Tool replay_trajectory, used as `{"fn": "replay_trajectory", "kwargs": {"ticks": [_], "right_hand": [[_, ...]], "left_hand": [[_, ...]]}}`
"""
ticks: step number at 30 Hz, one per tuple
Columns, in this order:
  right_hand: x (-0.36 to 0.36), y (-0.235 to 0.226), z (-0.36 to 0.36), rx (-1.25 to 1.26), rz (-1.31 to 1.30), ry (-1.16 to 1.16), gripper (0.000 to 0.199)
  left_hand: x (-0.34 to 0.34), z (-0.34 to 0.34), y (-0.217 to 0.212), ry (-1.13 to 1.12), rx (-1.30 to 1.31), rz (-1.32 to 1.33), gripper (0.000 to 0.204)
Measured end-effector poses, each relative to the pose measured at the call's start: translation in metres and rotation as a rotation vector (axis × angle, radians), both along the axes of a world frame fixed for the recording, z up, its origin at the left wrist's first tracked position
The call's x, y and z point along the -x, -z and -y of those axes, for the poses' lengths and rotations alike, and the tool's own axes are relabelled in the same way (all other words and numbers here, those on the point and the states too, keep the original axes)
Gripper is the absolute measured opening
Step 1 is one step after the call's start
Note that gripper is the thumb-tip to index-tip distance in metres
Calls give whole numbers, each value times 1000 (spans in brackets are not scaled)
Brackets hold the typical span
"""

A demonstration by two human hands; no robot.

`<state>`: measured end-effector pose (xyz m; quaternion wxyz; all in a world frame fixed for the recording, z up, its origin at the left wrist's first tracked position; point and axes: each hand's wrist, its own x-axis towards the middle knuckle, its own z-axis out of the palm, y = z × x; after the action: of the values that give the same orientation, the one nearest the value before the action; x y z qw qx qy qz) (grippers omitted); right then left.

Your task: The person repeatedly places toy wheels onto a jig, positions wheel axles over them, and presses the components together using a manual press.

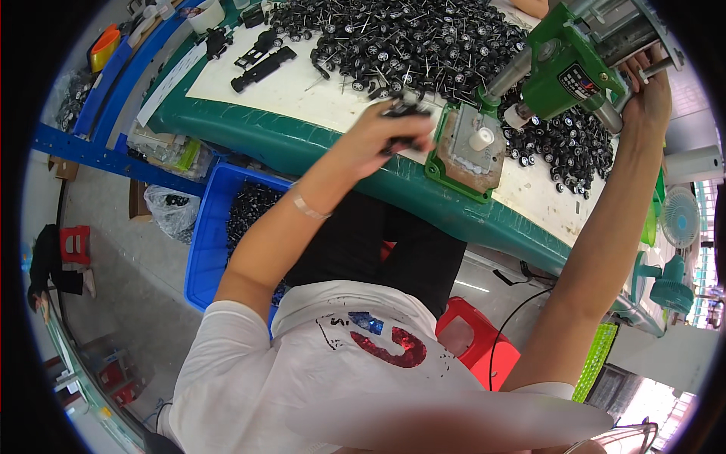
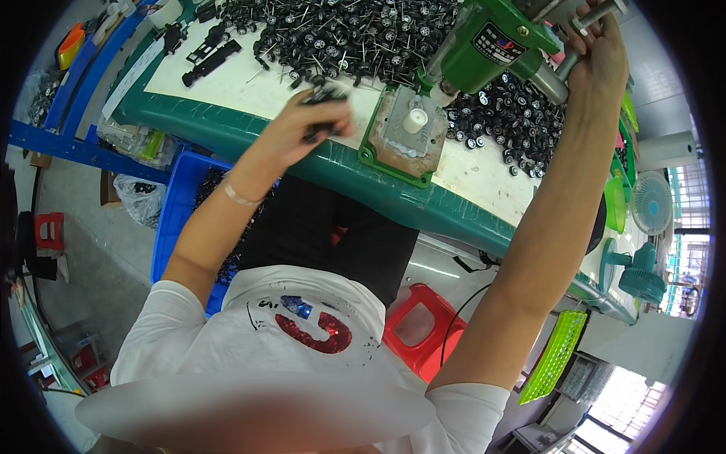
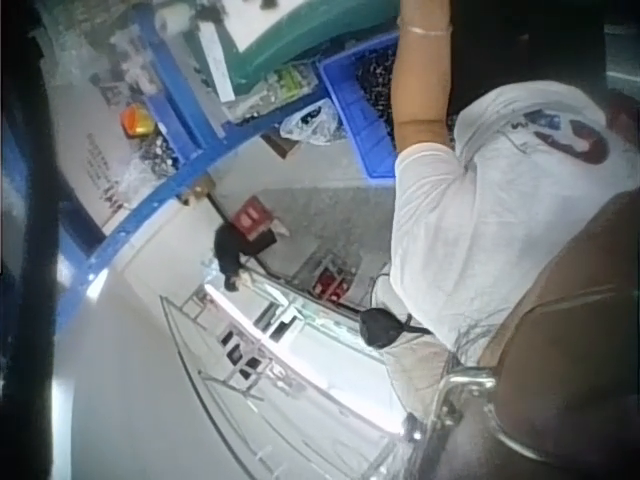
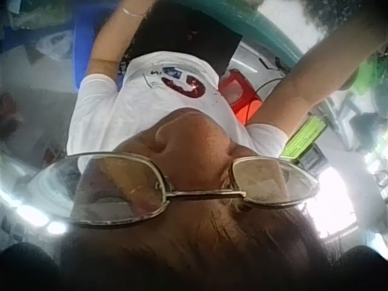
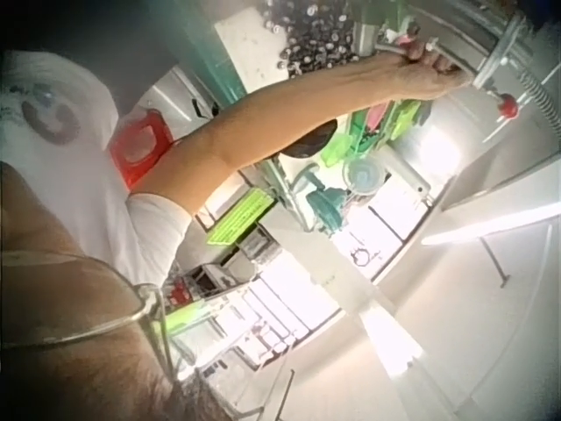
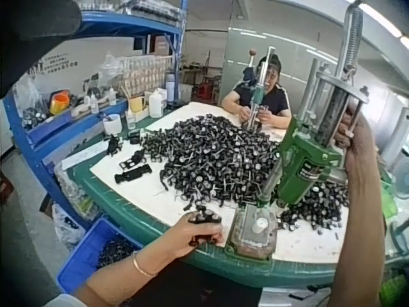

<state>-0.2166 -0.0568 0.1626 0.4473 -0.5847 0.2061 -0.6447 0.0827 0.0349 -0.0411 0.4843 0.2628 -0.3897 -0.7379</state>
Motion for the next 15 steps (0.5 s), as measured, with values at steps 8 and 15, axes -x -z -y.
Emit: {"fn": "replay_trajectory", "kwargs": {"ticks": [8,15], "right_hand": [[20,40,-23,-108,22,469,37],[64,156,-53,-415,-358,613,35]], "left_hand": [[-191,-105,87,113,425,1717,42],[-140,-75,10,-26,146,993,37]]}}
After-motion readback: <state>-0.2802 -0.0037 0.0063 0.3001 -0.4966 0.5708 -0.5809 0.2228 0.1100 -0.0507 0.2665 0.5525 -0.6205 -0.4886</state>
